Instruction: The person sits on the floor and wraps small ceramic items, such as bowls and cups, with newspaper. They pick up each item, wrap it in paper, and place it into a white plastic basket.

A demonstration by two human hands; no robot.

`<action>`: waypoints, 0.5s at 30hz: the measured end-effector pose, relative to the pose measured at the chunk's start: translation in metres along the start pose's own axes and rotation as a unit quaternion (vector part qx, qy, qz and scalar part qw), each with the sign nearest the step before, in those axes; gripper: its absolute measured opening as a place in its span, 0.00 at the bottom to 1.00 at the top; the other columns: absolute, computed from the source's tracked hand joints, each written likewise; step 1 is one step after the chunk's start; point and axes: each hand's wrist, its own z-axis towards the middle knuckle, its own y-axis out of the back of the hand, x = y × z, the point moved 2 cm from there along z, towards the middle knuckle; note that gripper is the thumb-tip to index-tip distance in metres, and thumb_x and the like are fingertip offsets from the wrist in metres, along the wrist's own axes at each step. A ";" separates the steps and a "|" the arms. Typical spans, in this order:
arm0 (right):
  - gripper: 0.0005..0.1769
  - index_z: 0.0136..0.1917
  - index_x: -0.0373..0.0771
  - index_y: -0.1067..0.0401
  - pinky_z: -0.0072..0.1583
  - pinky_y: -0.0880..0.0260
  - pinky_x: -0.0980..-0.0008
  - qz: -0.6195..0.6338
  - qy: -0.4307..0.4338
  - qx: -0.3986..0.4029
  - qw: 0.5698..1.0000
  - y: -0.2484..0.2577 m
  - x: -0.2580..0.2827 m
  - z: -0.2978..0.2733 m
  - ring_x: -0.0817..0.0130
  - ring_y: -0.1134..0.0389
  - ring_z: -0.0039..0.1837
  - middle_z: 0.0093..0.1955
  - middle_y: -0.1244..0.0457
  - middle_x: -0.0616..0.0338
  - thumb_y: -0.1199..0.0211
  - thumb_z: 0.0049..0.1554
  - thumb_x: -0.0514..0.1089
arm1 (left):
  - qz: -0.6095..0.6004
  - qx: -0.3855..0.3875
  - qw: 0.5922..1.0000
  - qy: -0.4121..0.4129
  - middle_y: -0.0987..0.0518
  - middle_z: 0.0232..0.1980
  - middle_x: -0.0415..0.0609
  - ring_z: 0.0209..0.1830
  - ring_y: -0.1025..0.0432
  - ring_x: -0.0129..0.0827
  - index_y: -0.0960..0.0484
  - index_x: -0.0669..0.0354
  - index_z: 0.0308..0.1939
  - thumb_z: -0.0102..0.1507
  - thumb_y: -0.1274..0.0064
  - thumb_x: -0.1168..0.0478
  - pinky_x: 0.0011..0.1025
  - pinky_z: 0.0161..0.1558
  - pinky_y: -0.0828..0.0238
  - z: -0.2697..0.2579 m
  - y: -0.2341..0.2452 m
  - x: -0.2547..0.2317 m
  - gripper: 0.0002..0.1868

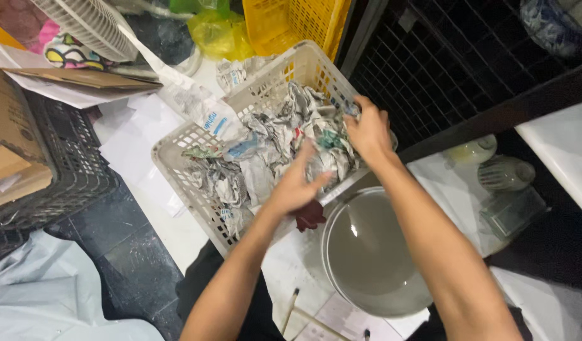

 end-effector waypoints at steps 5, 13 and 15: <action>0.23 0.65 0.39 0.29 0.62 0.34 0.46 -0.066 -0.034 0.049 0.996 -0.022 -0.013 0.011 0.32 0.36 0.62 0.58 0.37 0.28 0.34 0.58 0.48 | 0.076 0.032 0.996 0.020 0.25 0.66 0.63 0.69 0.32 0.53 0.32 0.61 0.71 0.62 0.40 0.54 0.42 0.71 0.39 -0.001 -0.010 -0.003 0.36; 0.20 0.61 0.33 0.24 0.65 0.35 0.49 -0.309 0.132 0.030 0.942 -0.044 -0.017 0.008 0.44 0.40 0.71 0.63 0.35 0.42 0.44 0.67 0.50 | 0.156 0.019 0.987 -0.040 0.30 0.68 0.63 0.70 0.36 0.58 0.23 0.64 0.64 0.61 0.39 0.57 0.45 0.70 0.40 -0.008 -0.016 -0.014 0.28; 0.20 0.60 0.33 0.24 0.68 0.41 0.46 -0.357 0.176 0.002 0.917 -0.050 -0.019 0.003 0.44 0.44 0.72 0.65 0.37 0.41 0.45 0.67 0.51 | 0.168 0.020 0.985 -0.043 0.30 0.69 0.63 0.71 0.37 0.58 0.23 0.65 0.64 0.61 0.39 0.57 0.45 0.70 0.40 -0.009 -0.017 -0.015 0.28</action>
